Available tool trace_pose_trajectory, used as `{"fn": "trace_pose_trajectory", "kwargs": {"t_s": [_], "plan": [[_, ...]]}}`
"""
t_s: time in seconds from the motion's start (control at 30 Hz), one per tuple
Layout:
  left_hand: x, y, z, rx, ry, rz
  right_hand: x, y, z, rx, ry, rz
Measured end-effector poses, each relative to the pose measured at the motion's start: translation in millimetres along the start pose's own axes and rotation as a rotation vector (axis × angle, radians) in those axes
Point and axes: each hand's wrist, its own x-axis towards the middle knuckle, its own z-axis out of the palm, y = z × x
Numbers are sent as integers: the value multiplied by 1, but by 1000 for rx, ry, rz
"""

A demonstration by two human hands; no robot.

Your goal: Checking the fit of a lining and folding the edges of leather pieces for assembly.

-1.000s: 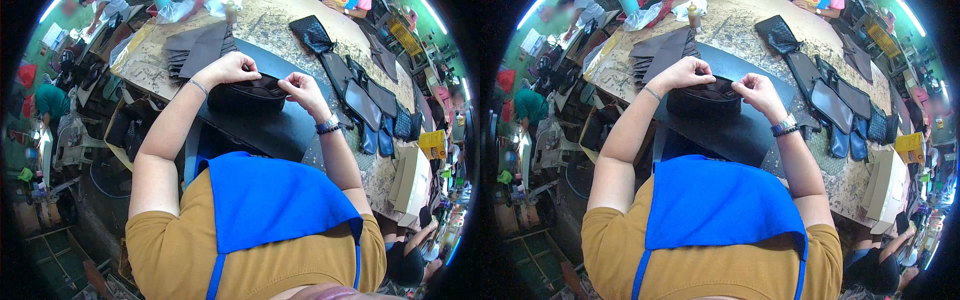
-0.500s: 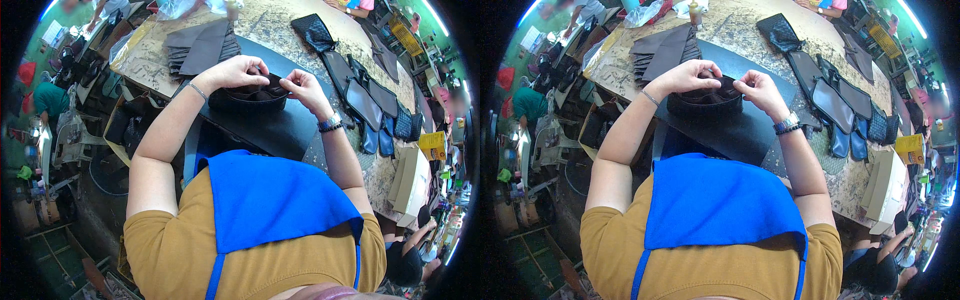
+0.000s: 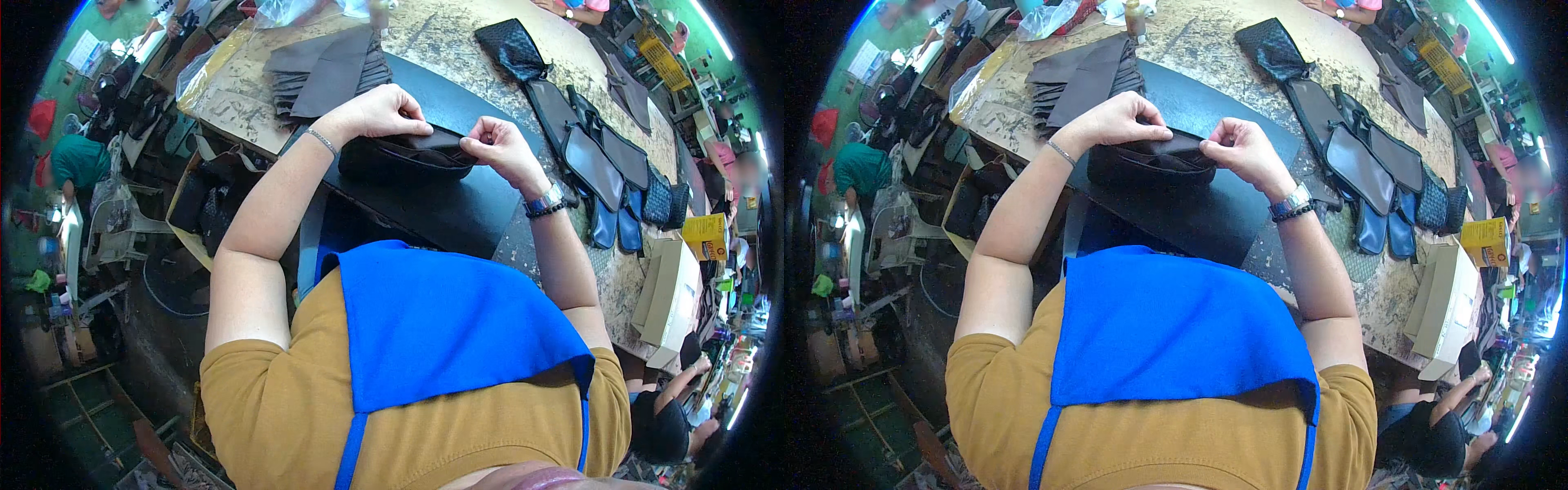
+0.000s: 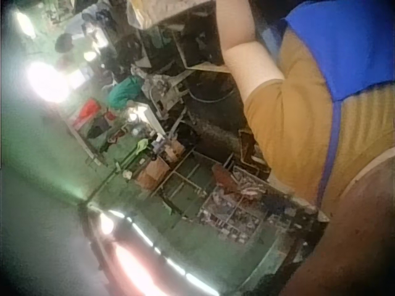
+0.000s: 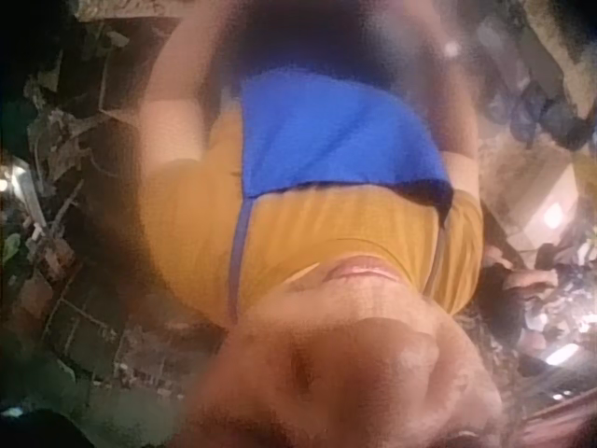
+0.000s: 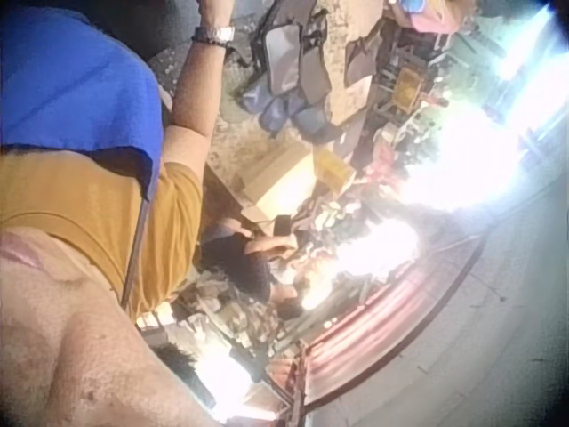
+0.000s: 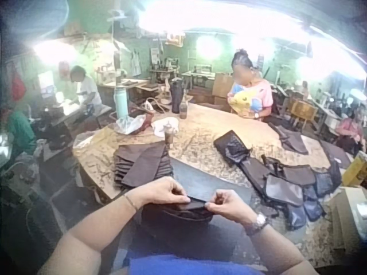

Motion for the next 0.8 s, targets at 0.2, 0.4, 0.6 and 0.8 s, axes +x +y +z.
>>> {"fn": "trace_pose_trajectory", "kwargs": {"t_s": [0.2, 0.4, 0.6, 0.8], "plan": [[-2, 4, 1, 24, -6, -22, -6, -13, 6, -15, 43, 27], [-1, 0, 1, -31, 6, -11, -5, -14, -2, -96, -5, 97], [1, -1, 2, -67, -17, -16, -1, -7, -4, -184, -50, -4], [1, 3, 8, -24, -34, 1, -1, -12, 2, -142, -88, 5]]}}
